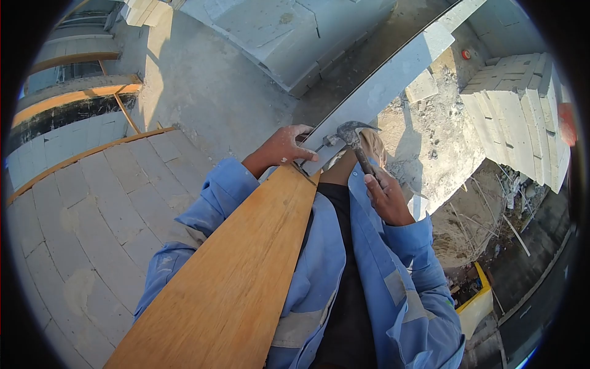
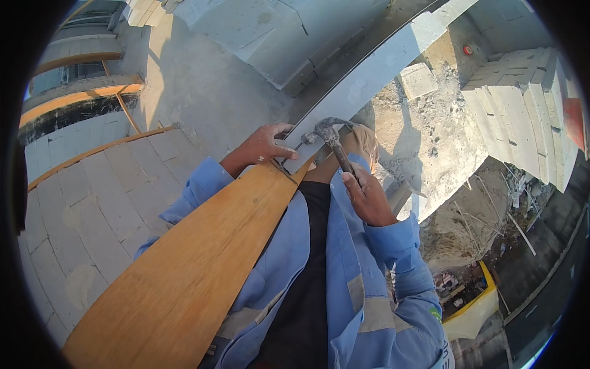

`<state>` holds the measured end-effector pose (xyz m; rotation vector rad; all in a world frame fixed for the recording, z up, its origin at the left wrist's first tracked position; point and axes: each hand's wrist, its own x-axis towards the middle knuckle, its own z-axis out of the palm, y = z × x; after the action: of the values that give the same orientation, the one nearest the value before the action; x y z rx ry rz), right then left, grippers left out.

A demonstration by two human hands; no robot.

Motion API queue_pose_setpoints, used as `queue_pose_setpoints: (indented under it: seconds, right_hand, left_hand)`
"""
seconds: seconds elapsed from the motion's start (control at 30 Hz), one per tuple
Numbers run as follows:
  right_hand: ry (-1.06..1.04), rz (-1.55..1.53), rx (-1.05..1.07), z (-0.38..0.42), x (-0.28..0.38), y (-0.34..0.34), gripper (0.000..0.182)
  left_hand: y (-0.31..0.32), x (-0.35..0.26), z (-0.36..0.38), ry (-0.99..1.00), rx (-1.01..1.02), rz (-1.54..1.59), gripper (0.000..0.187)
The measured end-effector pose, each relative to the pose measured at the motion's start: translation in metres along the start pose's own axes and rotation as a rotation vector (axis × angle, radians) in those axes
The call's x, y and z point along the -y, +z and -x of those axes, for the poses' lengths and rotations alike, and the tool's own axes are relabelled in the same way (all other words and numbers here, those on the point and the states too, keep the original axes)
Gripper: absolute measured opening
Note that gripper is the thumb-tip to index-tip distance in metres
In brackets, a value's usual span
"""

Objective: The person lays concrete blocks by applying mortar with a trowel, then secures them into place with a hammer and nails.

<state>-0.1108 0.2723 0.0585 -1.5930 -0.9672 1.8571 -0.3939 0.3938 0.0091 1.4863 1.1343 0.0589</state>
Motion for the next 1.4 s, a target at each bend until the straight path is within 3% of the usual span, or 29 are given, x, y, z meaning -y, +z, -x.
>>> queue_pose_setpoints:
  seconds: [0.13,0.33,0.37,0.43,0.47,0.53,0.57,0.63,0.7,0.8,0.9,1.07,1.13,1.17,1.23,1.4]
  right_hand:
    - [0.067,-0.124,-0.093,0.005,0.014,-0.012,0.038]
    - [-0.252,-0.363,-0.596,-0.002,0.034,-0.023,0.039]
    - [-0.253,-0.361,-0.596,-0.002,0.03,-0.017,0.039]
    - [-0.05,-0.175,-0.279,-0.002,0.012,-0.004,0.032]
    - [-0.057,-0.18,-0.286,-0.006,0.005,-0.002,0.032]
    - [-0.136,0.131,-0.011,-0.006,-0.007,-0.002,0.028]
    - [-0.154,0.139,-0.016,-0.009,0.004,-0.006,0.028]
    - [0.004,-0.157,-0.09,0.002,0.024,-0.008,0.029]
    - [-0.014,-0.142,-0.185,0.002,0.021,-0.015,0.035]
    - [-0.202,-0.224,-0.39,0.001,0.027,-0.024,0.048]
    - [-0.218,-0.213,-0.434,0.004,0.026,-0.023,0.047]
    - [-0.08,-0.073,-0.248,0.005,0.002,0.003,0.036]
    - [-0.217,0.18,-0.042,0.002,-0.012,0.001,0.032]
    - [-0.222,0.182,-0.049,0.003,-0.007,-0.003,0.032]
    - [-0.008,0.078,0.0,0.005,0.006,-0.011,0.036]
    - [-0.122,-0.195,-0.257,0.003,0.026,-0.021,0.044]
  left_hand:
    - [-0.004,-0.004,-0.002,-0.046,0.004,0.028,0.085]
    - [-0.005,-0.011,0.0,-0.036,-0.012,0.007,0.084]
    - [-0.005,-0.01,-0.001,-0.035,-0.013,0.008,0.084]
    - [-0.004,-0.007,-0.001,-0.028,-0.017,-0.01,0.083]
    - [-0.007,-0.007,-0.003,-0.022,-0.015,-0.017,0.083]
    - [-0.005,-0.008,-0.002,-0.003,0.019,0.053,0.083]
    - [-0.008,-0.01,-0.007,0.012,0.009,0.046,0.083]
    - [-0.004,-0.005,-0.001,-0.031,0.02,0.132,0.083]
    - [-0.004,-0.004,-0.002,-0.04,0.021,0.094,0.083]
    - [-0.005,-0.004,-0.001,-0.042,0.017,0.034,0.083]
    - [-0.003,-0.002,-0.002,-0.035,0.015,0.032,0.083]
    - [-0.006,-0.007,-0.001,-0.042,0.031,0.041,0.083]
    - [-0.006,-0.01,-0.002,-0.036,0.037,0.023,0.082]
    - [-0.006,-0.011,-0.004,-0.029,0.037,0.021,0.082]
    - [-0.005,-0.011,-0.001,-0.03,0.014,0.017,0.082]
    - [-0.004,-0.003,-0.002,-0.04,0.031,0.033,0.082]
